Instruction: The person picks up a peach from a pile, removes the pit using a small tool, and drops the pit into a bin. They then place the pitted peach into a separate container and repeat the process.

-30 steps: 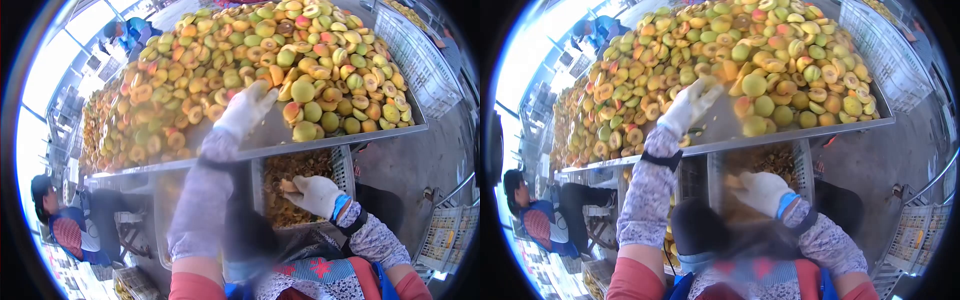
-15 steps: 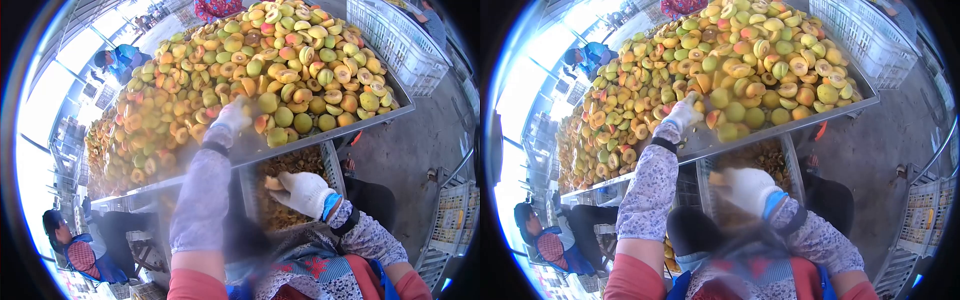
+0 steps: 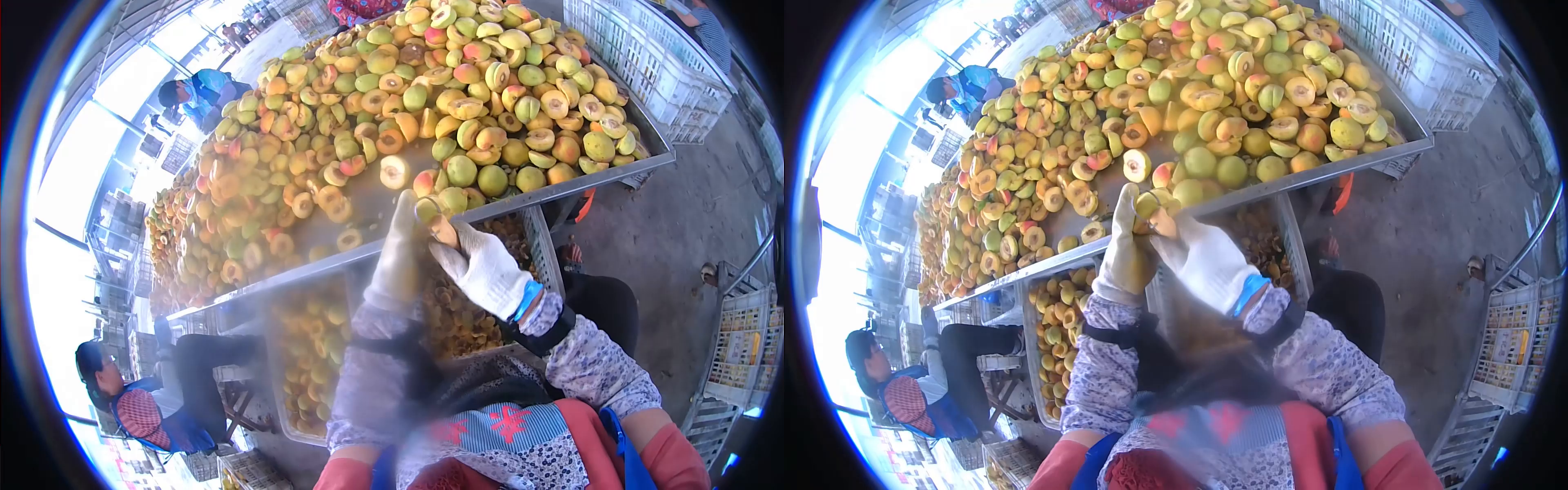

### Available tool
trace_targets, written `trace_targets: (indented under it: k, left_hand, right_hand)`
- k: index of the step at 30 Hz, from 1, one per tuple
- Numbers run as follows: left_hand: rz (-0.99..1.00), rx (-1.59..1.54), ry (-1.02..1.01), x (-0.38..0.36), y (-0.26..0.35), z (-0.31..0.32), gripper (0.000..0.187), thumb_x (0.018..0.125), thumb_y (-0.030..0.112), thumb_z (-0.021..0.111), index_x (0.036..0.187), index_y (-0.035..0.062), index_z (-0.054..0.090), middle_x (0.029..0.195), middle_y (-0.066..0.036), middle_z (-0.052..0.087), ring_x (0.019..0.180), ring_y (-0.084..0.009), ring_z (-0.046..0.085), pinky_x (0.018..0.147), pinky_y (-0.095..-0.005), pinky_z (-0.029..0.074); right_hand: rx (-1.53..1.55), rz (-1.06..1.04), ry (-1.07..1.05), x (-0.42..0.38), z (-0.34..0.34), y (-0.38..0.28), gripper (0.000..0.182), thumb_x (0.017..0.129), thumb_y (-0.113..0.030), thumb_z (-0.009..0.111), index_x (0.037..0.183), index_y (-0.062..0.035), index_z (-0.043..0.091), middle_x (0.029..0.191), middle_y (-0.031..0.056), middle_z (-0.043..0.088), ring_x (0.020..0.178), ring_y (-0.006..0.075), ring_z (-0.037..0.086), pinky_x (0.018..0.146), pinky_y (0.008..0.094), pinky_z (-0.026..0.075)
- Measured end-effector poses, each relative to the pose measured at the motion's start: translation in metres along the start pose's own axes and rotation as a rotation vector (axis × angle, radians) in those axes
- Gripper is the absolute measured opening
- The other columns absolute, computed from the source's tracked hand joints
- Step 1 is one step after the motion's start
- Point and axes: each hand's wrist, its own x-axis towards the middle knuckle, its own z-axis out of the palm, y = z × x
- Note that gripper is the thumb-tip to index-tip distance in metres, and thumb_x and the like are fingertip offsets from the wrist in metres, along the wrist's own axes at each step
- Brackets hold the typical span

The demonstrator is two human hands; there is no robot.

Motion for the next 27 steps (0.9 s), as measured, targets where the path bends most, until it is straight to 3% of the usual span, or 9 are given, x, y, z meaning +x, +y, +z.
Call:
trace_targets:
  k: [2,5,8,11,15,18,21,23,27]
  left_hand:
    - [0.132,0.050,0.003,0.004,-0.028,-0.023,0.059,0.096,0.054,0.052,0.127,0.0045,0.056,0.116,-0.009,0.063,0.105,-0.0216,0.061,0.092,-0.0342,0.050]
    - [0.214,0.418,0.166,0.018,-0.042,-0.037,0.056,0.094,0.053,0.056,0.124,0.0055,0.057,0.118,-0.010,0.063,0.108,-0.0241,0.062,0.094,-0.0360,0.051]
    - [-0.135,-0.513,0.370,0.012,-0.026,-0.033,0.054,0.094,0.052,0.055,0.121,0.0055,0.058,0.111,-0.011,0.065,0.102,-0.0255,0.063,0.090,-0.0376,0.052]
    - [-0.045,-0.274,0.274,0.004,-0.023,-0.017,0.056,0.102,0.053,0.036,0.125,0.0036,0.052,0.112,-0.015,0.063,0.100,-0.0272,0.063,0.089,-0.0365,0.050]
    - [0.045,-0.363,0.299,0.003,-0.028,-0.014,0.053,0.102,0.048,0.037,0.122,0.0008,0.051,0.105,-0.015,0.061,0.092,-0.0293,0.062,0.086,-0.0398,0.052]
    - [0.092,-0.363,0.466,-0.001,-0.020,0.002,0.047,0.102,0.043,0.042,0.121,0.0009,0.051,0.103,-0.014,0.060,0.090,-0.0286,0.062,0.084,-0.0418,0.053]
    - [0.150,-0.313,0.524,0.001,-0.027,0.003,0.043,0.102,0.039,0.045,0.120,0.0004,0.051,0.106,-0.014,0.059,0.091,-0.0275,0.062,0.083,-0.0422,0.054]
    - [0.182,-0.265,0.510,0.000,-0.036,-0.007,0.042,0.100,0.041,0.049,0.117,0.0030,0.054,0.108,-0.013,0.060,0.093,-0.0280,0.063,0.083,-0.0433,0.055]
    - [0.226,-0.245,0.487,0.000,-0.038,-0.009,0.043,0.099,0.044,0.051,0.113,0.0042,0.057,0.109,-0.012,0.061,0.094,-0.0283,0.064,0.081,-0.0435,0.057]
  right_hand:
    - [0.361,0.278,-0.129,0.001,-0.005,-0.016,0.027,0.098,-0.029,0.058,0.101,-0.0026,0.060,0.070,0.0045,0.059,0.063,0.0192,0.058,0.060,0.0343,0.048]
    - [0.130,0.203,-0.083,-0.003,-0.007,-0.008,0.026,0.098,-0.028,0.058,0.101,-0.0025,0.061,0.070,0.0076,0.060,0.064,0.0202,0.059,0.061,0.0360,0.048]
    - [0.038,0.055,-0.009,-0.011,0.004,0.002,0.023,0.095,-0.023,0.061,0.105,-0.0017,0.061,0.077,0.0168,0.063,0.070,0.0330,0.064,0.064,0.0388,0.049]
    - [-0.037,0.078,-0.026,-0.009,0.008,0.002,0.022,0.093,-0.019,0.063,0.104,-0.0002,0.061,0.083,0.0224,0.064,0.079,0.0435,0.063,0.066,0.0423,0.050]
    - [-0.019,0.095,-0.033,-0.011,0.012,-0.001,0.022,0.094,-0.020,0.062,0.099,0.0009,0.060,0.078,0.0239,0.062,0.077,0.0447,0.062,0.064,0.0431,0.049]
    - [-0.007,0.240,-0.178,-0.012,0.012,-0.007,0.029,0.097,-0.026,0.059,0.107,0.0005,0.061,0.091,0.0251,0.066,0.091,0.0452,0.062,0.073,0.0442,0.050]
    - [0.150,0.395,-0.224,-0.015,0.018,-0.004,0.034,0.099,-0.031,0.056,0.105,0.0020,0.062,0.090,0.0244,0.067,0.091,0.0435,0.063,0.076,0.0421,0.049]
    - [0.246,0.257,-0.145,-0.018,0.026,0.004,0.037,0.099,-0.037,0.056,0.101,-0.0014,0.064,0.071,0.0078,0.063,0.064,0.0166,0.058,0.059,0.0348,0.046]
    - [0.306,0.472,-0.297,-0.016,0.016,-0.007,0.042,0.098,-0.042,0.056,0.102,-0.0015,0.066,0.069,0.0048,0.061,0.061,0.0127,0.057,0.056,0.0312,0.044]
